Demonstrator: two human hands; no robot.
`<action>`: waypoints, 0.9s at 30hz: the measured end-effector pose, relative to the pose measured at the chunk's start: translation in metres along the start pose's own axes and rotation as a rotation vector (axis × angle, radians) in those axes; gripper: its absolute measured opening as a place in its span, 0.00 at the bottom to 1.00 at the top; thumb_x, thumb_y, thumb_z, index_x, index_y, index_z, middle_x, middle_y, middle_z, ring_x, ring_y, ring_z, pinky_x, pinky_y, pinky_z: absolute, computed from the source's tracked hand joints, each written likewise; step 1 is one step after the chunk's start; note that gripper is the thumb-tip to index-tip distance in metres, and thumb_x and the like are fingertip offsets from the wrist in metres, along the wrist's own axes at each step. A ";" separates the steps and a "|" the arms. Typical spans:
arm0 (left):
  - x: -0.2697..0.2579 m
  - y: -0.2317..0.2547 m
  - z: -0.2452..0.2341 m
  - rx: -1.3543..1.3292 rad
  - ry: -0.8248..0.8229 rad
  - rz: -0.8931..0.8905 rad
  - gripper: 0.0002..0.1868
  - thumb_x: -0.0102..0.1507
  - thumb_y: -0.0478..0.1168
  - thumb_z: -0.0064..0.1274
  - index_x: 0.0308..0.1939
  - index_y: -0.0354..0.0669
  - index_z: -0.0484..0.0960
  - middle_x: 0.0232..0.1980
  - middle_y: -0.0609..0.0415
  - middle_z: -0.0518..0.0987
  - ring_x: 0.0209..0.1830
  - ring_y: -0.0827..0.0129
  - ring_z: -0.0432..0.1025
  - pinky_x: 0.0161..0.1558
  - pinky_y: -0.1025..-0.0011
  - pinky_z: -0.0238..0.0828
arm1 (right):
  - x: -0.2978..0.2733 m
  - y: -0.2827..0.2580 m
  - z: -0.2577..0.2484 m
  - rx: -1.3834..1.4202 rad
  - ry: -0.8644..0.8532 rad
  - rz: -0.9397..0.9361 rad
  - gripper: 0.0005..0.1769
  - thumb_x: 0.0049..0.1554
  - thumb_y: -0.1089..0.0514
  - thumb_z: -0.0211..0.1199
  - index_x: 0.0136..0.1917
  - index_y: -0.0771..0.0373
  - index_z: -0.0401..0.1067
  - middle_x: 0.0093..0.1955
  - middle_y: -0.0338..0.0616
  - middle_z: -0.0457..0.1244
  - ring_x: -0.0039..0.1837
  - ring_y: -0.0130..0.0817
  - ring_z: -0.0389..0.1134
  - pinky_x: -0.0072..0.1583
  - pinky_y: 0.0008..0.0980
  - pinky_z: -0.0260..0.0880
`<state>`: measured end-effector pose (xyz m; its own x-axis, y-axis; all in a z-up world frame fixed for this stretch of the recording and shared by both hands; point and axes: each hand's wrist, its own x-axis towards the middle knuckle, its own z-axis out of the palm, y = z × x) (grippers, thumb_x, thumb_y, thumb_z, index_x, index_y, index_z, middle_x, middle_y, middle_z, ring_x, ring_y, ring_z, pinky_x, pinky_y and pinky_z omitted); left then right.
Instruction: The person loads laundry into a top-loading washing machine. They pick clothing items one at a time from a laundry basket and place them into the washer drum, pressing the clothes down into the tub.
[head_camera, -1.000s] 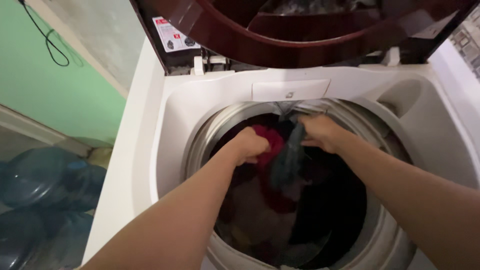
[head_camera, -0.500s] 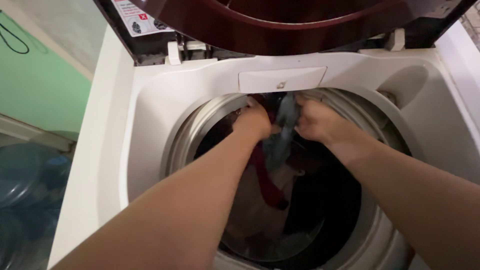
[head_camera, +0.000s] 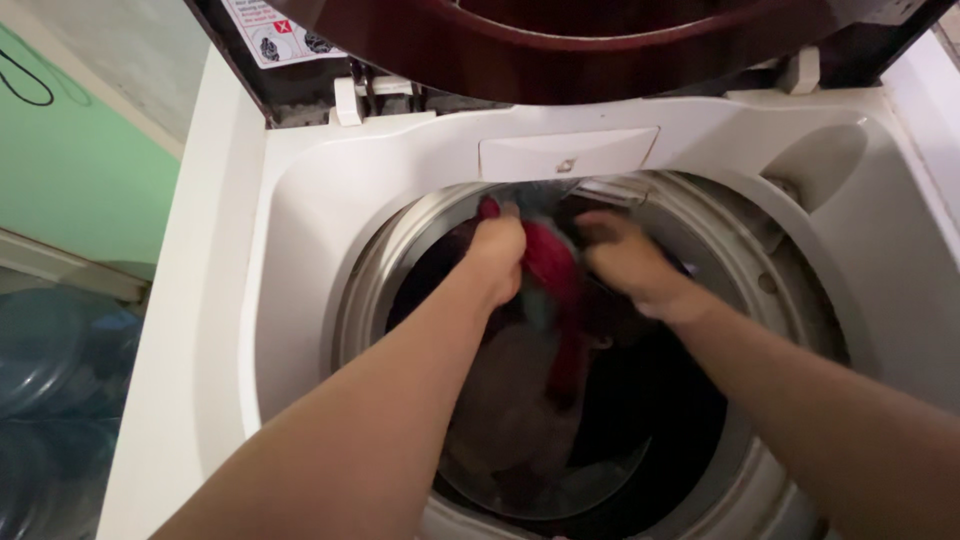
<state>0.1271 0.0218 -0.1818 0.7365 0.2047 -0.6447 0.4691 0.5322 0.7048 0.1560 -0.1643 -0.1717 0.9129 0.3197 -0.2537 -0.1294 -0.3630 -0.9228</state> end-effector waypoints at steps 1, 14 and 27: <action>-0.006 0.006 0.005 -0.163 -0.059 0.013 0.26 0.70 0.52 0.41 0.59 0.32 0.74 0.51 0.43 0.79 0.45 0.56 0.75 0.48 0.53 0.76 | -0.010 0.001 0.003 0.061 -0.078 0.055 0.24 0.58 0.65 0.53 0.67 0.64 0.68 0.64 0.48 0.67 0.63 0.37 0.68 0.64 0.36 0.68; -0.069 0.025 -0.034 0.825 0.134 -0.066 0.37 0.56 0.40 0.60 0.68 0.36 0.69 0.60 0.41 0.75 0.56 0.52 0.74 0.54 0.49 0.76 | 0.064 0.005 0.021 0.856 -0.159 0.468 0.18 0.69 0.60 0.39 0.65 0.67 0.66 0.64 0.53 0.65 0.65 0.43 0.69 0.68 0.47 0.71; -0.121 0.028 -0.022 1.270 -0.260 0.101 0.55 0.46 0.51 0.75 0.72 0.48 0.62 0.73 0.37 0.64 0.71 0.49 0.63 0.68 0.60 0.63 | -0.036 -0.111 -0.016 0.892 -0.447 0.312 0.17 0.67 0.59 0.45 0.53 0.72 0.73 0.51 0.52 0.69 0.52 0.41 0.71 0.60 0.44 0.71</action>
<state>0.0402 0.0302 -0.0907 0.8009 -0.0424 -0.5973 0.4316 -0.6506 0.6249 0.1439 -0.1492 -0.0555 0.5868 0.6836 -0.4339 -0.7397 0.2346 -0.6307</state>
